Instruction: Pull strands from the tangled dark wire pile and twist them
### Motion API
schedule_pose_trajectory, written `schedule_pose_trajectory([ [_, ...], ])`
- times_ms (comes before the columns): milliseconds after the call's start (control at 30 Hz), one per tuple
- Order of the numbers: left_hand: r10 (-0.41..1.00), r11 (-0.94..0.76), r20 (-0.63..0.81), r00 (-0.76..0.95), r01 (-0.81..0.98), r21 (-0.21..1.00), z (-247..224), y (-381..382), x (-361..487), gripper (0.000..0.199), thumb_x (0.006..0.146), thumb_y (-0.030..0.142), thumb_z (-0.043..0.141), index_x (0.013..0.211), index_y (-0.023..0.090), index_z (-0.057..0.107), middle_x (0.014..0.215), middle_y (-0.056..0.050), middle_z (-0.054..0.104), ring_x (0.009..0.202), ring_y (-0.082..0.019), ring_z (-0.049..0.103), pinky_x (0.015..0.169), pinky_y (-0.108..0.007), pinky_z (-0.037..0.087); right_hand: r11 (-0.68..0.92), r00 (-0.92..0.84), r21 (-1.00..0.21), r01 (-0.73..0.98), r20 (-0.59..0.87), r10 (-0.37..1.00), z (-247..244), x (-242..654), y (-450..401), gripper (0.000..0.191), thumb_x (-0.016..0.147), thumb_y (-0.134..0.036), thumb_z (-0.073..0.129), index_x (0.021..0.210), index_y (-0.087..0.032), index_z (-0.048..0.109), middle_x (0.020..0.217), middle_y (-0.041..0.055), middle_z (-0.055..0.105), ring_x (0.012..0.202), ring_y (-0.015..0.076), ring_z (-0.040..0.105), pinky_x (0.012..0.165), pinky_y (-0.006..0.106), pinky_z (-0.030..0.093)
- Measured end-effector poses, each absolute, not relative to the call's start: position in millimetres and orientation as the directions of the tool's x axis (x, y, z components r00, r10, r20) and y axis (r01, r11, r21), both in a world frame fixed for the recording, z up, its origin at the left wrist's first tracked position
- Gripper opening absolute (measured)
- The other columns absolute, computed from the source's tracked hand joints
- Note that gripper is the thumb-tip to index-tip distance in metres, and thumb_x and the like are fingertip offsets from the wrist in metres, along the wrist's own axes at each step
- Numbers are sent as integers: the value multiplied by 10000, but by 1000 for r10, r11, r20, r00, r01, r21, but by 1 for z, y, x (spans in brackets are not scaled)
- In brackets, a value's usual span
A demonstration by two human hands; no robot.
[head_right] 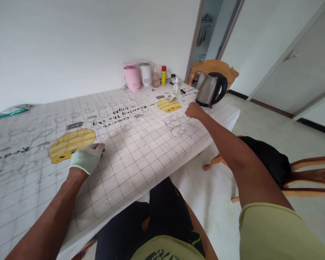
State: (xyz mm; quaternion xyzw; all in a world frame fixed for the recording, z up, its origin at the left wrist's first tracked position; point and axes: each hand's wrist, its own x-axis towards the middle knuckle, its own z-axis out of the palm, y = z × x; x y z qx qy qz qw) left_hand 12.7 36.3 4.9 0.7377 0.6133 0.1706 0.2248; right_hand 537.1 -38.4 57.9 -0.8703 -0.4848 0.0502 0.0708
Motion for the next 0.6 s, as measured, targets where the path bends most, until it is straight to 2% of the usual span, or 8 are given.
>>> schedule_pose_trajectory([
  [67,979,-160,-34,202,857,491,8,33,14,332,877,498,486,750,280,702,859,-99,785,912,-372,717,836,-443,484,-471,483,-144,870,64,873,68,534,-38,192,897,-155,642,1041,-104,758,1072,198,773,1051,322,699,878,355,541],
  [133,976,-172,-35,215,861,479,10,32,15,348,883,501,465,772,279,709,897,-102,791,921,-369,719,837,-440,486,-397,402,-67,915,112,909,75,530,-36,227,925,-157,620,1118,-119,733,1189,206,748,1152,344,657,957,383,501],
  [267,977,-162,-43,211,852,499,9,33,14,364,898,506,451,847,282,733,952,-97,803,945,-358,723,861,-441,486,-166,164,149,975,26,986,80,527,-29,206,964,-160,581,1123,-150,710,1224,180,721,1142,321,642,963,385,459],
  [367,976,-156,-52,209,852,500,8,34,13,376,907,514,451,879,281,745,951,-98,806,951,-354,722,863,-436,481,-67,80,175,982,-68,994,82,529,-23,174,934,-123,595,1047,-162,722,1202,154,713,1122,299,636,932,360,443],
  [467,970,-175,-65,233,863,474,8,34,14,393,920,513,444,893,273,755,953,-102,802,947,-353,713,850,-423,472,-65,90,194,979,-120,989,84,533,-17,156,893,-108,620,980,-165,737,1172,136,712,1099,286,625,905,348,441],
  [600,964,-189,-91,249,885,426,11,33,15,419,948,493,432,1015,260,774,1049,-108,797,991,-352,701,857,-404,460,-3,59,268,963,-203,977,84,534,-10,159,858,-78,622,932,-137,751,1105,150,716,1043,282,627,881,365,454],
])
